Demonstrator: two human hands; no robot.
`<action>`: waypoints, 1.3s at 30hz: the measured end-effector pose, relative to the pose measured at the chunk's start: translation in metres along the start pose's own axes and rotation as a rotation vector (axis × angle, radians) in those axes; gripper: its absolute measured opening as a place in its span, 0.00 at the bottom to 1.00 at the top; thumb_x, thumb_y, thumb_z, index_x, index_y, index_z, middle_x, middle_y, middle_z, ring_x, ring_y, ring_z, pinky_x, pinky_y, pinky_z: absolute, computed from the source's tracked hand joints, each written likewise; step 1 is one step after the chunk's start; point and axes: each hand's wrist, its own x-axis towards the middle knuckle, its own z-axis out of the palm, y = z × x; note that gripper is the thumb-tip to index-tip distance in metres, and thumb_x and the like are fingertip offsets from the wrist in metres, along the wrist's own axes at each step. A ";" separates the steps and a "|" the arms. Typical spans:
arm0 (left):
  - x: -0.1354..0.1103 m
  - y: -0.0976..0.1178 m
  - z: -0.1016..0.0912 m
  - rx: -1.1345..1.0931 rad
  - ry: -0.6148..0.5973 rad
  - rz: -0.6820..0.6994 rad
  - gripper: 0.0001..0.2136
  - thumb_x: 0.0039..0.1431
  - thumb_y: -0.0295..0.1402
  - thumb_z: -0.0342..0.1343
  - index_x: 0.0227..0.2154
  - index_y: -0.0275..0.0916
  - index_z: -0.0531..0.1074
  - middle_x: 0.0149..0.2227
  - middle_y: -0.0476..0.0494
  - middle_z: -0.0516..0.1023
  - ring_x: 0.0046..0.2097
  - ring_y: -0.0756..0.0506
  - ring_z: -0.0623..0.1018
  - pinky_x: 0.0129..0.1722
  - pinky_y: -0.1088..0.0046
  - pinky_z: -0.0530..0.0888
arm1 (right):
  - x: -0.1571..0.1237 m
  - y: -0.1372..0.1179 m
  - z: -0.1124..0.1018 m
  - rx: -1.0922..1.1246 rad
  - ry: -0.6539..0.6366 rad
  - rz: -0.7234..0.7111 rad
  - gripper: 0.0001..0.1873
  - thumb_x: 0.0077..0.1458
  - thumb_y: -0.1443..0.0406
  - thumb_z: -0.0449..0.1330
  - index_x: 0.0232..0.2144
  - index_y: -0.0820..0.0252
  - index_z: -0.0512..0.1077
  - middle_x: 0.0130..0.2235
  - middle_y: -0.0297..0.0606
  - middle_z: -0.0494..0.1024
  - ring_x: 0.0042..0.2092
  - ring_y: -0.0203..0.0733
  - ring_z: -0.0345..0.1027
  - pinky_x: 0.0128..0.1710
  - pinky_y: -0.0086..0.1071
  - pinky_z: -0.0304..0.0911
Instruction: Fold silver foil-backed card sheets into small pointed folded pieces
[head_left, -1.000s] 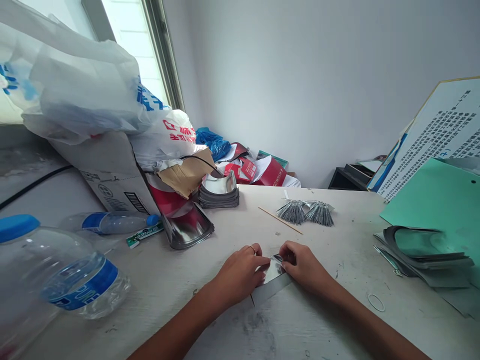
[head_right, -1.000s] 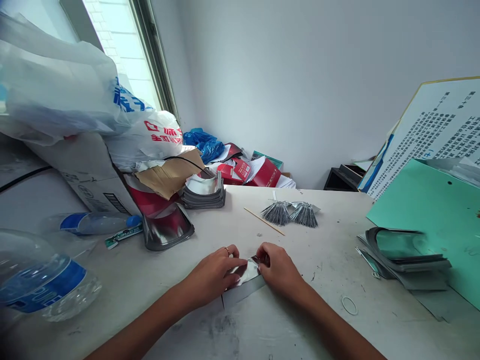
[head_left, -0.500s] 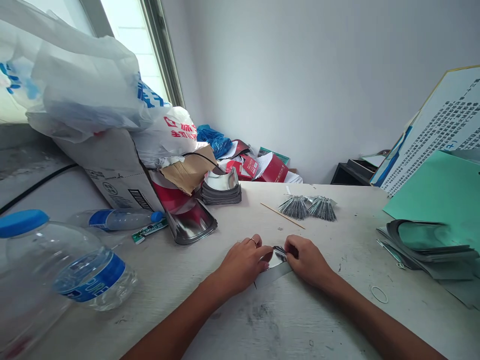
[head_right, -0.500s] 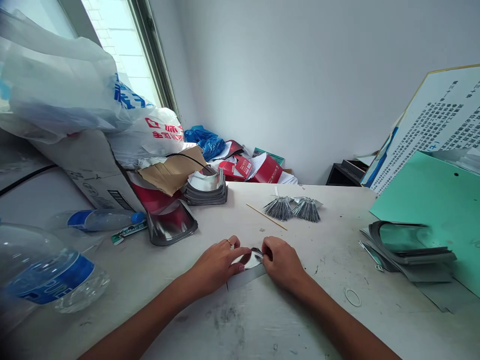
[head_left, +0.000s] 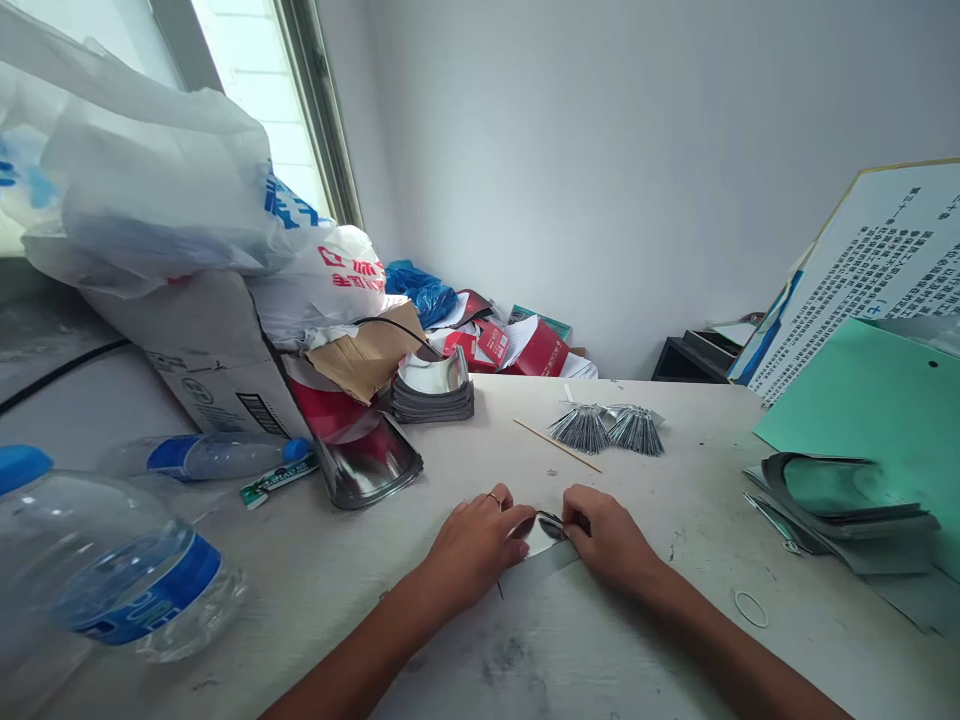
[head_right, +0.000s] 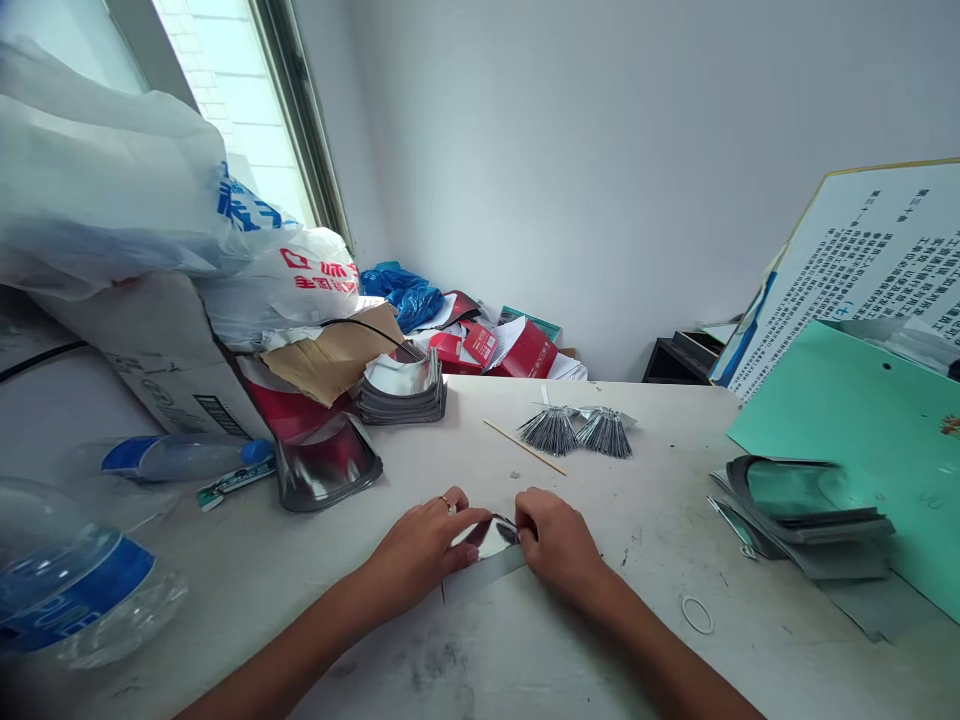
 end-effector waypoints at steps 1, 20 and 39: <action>0.000 -0.001 0.000 0.007 -0.003 0.010 0.08 0.62 0.36 0.56 0.44 0.52 0.73 0.46 0.49 0.70 0.42 0.44 0.74 0.40 0.68 0.67 | 0.000 0.000 -0.001 0.011 -0.008 0.001 0.09 0.48 0.75 0.53 0.26 0.57 0.61 0.30 0.31 0.70 0.32 0.38 0.62 0.30 0.29 0.53; 0.000 -0.003 0.004 0.023 0.012 0.039 0.10 0.64 0.34 0.55 0.47 0.50 0.72 0.47 0.47 0.70 0.46 0.43 0.74 0.41 0.68 0.67 | 0.001 0.010 -0.017 -0.070 -0.179 -0.310 0.10 0.59 0.74 0.54 0.31 0.58 0.72 0.38 0.37 0.73 0.38 0.39 0.66 0.38 0.31 0.60; 0.001 -0.004 0.016 0.099 0.068 0.112 0.15 0.63 0.31 0.56 0.50 0.55 0.71 0.42 0.47 0.68 0.41 0.44 0.71 0.38 0.70 0.65 | -0.001 0.005 -0.025 -0.355 -0.223 -0.506 0.14 0.58 0.77 0.51 0.31 0.57 0.72 0.37 0.38 0.73 0.35 0.39 0.62 0.33 0.32 0.52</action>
